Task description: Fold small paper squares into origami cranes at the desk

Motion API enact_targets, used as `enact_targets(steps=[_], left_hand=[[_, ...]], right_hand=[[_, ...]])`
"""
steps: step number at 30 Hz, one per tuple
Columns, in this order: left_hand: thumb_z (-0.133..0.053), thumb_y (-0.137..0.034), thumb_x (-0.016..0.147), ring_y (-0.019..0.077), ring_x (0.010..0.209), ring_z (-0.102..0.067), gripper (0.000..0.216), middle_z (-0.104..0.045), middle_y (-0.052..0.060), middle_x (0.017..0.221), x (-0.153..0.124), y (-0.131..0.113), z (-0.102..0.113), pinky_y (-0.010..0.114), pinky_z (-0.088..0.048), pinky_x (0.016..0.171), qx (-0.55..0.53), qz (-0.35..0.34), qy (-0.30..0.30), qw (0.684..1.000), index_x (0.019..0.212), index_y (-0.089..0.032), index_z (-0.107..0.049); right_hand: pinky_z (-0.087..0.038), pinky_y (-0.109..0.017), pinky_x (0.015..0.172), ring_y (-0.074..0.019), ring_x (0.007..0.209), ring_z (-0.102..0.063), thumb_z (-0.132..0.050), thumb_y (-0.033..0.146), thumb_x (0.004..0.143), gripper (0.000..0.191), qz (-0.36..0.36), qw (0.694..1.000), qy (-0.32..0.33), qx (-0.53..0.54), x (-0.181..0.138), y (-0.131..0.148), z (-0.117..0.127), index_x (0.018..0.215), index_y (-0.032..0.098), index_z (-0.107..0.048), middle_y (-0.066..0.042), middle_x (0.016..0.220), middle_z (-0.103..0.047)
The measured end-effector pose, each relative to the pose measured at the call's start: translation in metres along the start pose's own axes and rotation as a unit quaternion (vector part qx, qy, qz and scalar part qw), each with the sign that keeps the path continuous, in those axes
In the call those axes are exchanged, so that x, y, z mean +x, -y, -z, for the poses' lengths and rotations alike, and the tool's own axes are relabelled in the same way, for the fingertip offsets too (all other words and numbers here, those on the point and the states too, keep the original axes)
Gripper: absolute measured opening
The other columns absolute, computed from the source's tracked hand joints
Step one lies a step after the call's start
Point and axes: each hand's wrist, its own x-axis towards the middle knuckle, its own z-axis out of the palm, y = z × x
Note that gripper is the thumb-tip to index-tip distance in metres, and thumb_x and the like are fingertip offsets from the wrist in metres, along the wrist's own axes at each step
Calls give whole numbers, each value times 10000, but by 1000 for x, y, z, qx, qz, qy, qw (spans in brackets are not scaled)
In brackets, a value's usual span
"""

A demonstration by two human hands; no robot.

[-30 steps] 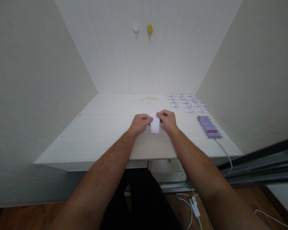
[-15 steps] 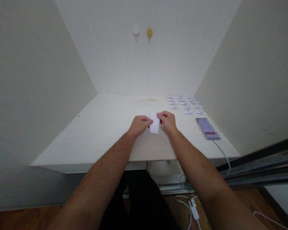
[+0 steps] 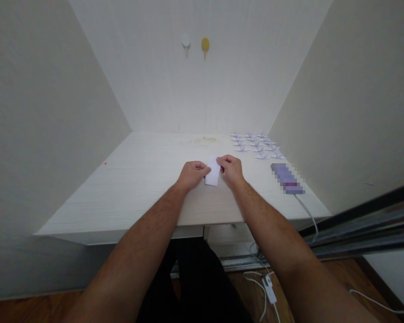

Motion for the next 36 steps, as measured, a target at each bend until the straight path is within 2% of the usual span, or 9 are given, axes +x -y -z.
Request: enact_targets(steps=[8, 15, 22, 29, 36], left_hand=[[-663, -330, 683, 89, 496, -491, 188, -619, 3, 574, -2, -2, 2, 216, -375, 516, 43, -2, 17, 999, 663, -143, -662], [-643, -321, 685, 91, 481, -493, 184, -622, 7, 555, -1, -2, 3, 215, -370, 507, 64, -3, 21, 998, 627, -147, -655], [-610, -304, 687, 113, 506, -543, 171, -658, 28, 574, -2, -3, 3, 216, -365, 493, 94, 0, 41, 995, 654, -147, -670], [-582, -318, 714, 106, 509, -526, 186, -636, 6, 569, -2, 2, 4, 213, -361, 496, 117, -38, 56, 991, 664, -156, -657], [-585, -321, 719, 104, 505, -528, 184, -625, 6, 565, -1, 3, 3, 212, -366, 492, 105, -22, 62, 992, 669, -157, -653]], right_hand=[[-276, -230, 425, -76, 412, -386, -723, 351, 636, 250, -6, 999, -30, 29, 2, 1, 0, 527, 183, -573, 57, 432, -477], [-278, -231, 427, -80, 412, -391, -722, 343, 641, 242, 0, 999, -31, 19, 3, 0, 1, 531, 184, -577, 53, 426, -482], [-285, -232, 432, -82, 432, -390, -711, 342, 629, 239, 4, 997, -68, 29, 5, 1, 3, 529, 190, -558, 55, 446, -476], [-294, -232, 430, -84, 433, -397, -709, 350, 639, 235, 10, 997, -65, 28, 5, 2, 5, 544, 190, -565, 53, 456, -485], [-289, -229, 425, -82, 430, -393, -714, 355, 631, 233, 9, 996, -76, 40, 8, 1, 7, 561, 190, -566, 56, 452, -480]])
